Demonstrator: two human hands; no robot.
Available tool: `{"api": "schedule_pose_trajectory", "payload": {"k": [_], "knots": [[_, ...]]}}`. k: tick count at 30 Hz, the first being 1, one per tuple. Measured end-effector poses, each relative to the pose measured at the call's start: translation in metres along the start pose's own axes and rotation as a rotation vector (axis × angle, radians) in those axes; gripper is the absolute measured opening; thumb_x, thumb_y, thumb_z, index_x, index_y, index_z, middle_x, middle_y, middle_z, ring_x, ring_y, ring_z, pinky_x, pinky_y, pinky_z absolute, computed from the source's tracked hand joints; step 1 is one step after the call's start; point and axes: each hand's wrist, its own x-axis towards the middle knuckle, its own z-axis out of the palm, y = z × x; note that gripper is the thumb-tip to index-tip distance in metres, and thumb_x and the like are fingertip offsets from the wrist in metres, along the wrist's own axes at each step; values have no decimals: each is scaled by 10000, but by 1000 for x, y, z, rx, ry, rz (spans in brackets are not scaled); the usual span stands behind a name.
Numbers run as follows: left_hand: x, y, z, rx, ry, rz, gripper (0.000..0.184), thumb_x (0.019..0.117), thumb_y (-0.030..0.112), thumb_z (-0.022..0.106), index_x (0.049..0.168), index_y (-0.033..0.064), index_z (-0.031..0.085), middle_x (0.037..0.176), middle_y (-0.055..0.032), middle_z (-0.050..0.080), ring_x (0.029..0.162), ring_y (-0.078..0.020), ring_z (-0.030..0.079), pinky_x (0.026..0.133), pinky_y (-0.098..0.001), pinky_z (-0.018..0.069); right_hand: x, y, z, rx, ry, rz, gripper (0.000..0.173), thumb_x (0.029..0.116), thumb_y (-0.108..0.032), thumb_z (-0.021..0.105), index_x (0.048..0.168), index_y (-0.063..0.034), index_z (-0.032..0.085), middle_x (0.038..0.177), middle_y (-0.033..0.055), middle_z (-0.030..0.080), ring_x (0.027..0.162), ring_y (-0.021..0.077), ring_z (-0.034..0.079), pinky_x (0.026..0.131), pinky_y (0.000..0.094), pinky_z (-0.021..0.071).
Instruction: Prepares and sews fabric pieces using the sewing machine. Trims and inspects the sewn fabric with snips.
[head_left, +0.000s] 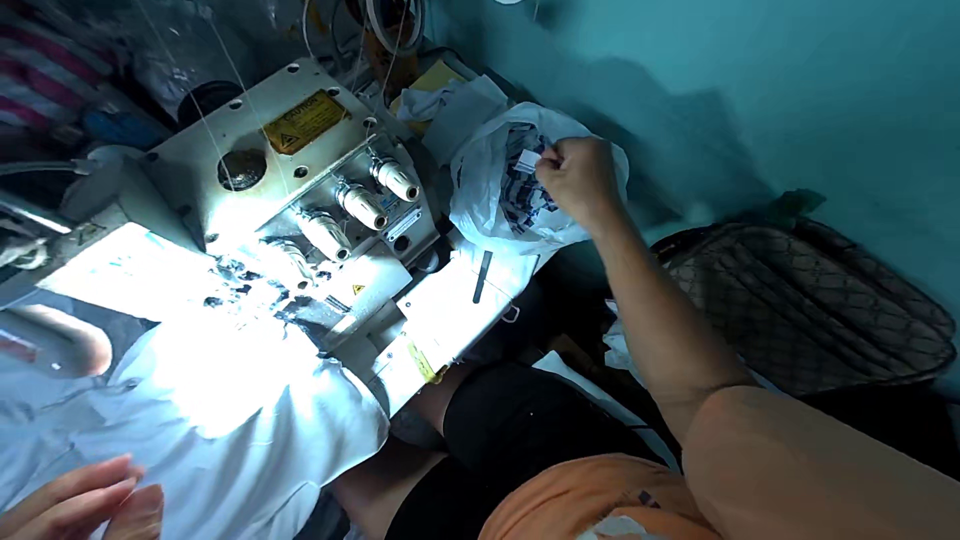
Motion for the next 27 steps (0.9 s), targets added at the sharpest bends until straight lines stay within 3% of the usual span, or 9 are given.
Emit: {"api": "schedule_pose_trajectory", "payload": {"k": [3, 6, 9, 11, 12, 14, 16, 20, 27], "knots": [[0, 21, 25, -75, -77, 36, 136, 1004, 43, 603, 1104, 47, 695, 1130, 94, 668, 1027, 51, 609, 894, -165, 525, -3, 3, -16, 425, -53, -112, 67, 950, -85, 643, 922, -30, 666, 708, -58, 570, 535, -27, 456, 524, 161, 415], [0, 41, 69, -143, -138, 85, 130, 1012, 159, 630, 1099, 114, 717, 1049, 108, 689, 969, 82, 620, 857, -122, 529, -30, -27, -32, 679, -308, -223, 157, 910, -26, 616, 818, -152, 625, 644, -142, 591, 469, -68, 430, 447, 120, 371], [4, 48, 101, -237, -218, 52, 327, 940, 272, 723, 1166, 38, 689, 1044, 32, 718, 942, 20, 669, 816, -181, 577, -62, -66, -23, 769, -711, -455, 157, 811, -34, 618, 776, -181, 662, 676, -152, 640, 532, -77, 526, 484, 124, 454], [7, 44, 109, -310, -320, 2, 479, 852, 237, 799, 1220, -35, 658, 1052, -20, 714, 913, -16, 675, 766, -195, 579, -84, -92, -1, 761, -970, -543, 141, 813, -34, 637, 733, -151, 641, 617, -141, 594, 506, -85, 503, 455, 113, 424], [7, 42, 111, -370, -335, -46, 404, 825, 148, 812, 1160, -38, 683, 986, -9, 724, 834, -8, 678, 724, -184, 584, -95, -105, 10, 770, -1046, -509, 168, 812, -24, 636, 693, -142, 626, 568, -127, 556, 468, -72, 469, 421, 122, 383], [-1, 37, 112, -503, -226, -233, 102, 854, -10, 758, 941, 29, 723, 792, 46, 725, 665, 9, 660, 638, -173, 579, -115, -122, 30, 843, -1034, -361, 224, 854, -3, 611, 682, -146, 606, 540, -123, 521, 429, -56, 399, 400, 134, 323], [-11, 32, 112, -625, 45, -463, 140, 927, 4, 687, 848, 114, 724, 746, 76, 711, 641, 5, 644, 634, -178, 563, -130, -130, 50, 974, -886, -196, 200, 934, -18, 596, 782, -138, 645, 617, -117, 583, 432, -58, 385, 408, 125, 328], [-23, 25, 116, -788, 462, -674, 145, 1000, 61, 630, 888, 117, 703, 767, 57, 686, 651, 4, 632, 643, -154, 558, -160, -125, 77, 1174, -859, 68, 208, 1044, -125, 504, 1014, -77, 704, 664, -33, 603, 404, -13, 385, 373, 133, 352], [-31, 19, 130, -885, 579, -694, 141, 995, 30, 626, 899, 90, 710, 764, 33, 688, 648, -4, 640, 638, -147, 559, -180, -124, 96, 1284, -854, 42, 129, 937, -13, 620, 888, -72, 724, 594, -39, 581, 419, -7, 425, 392, 144, 380]]}}
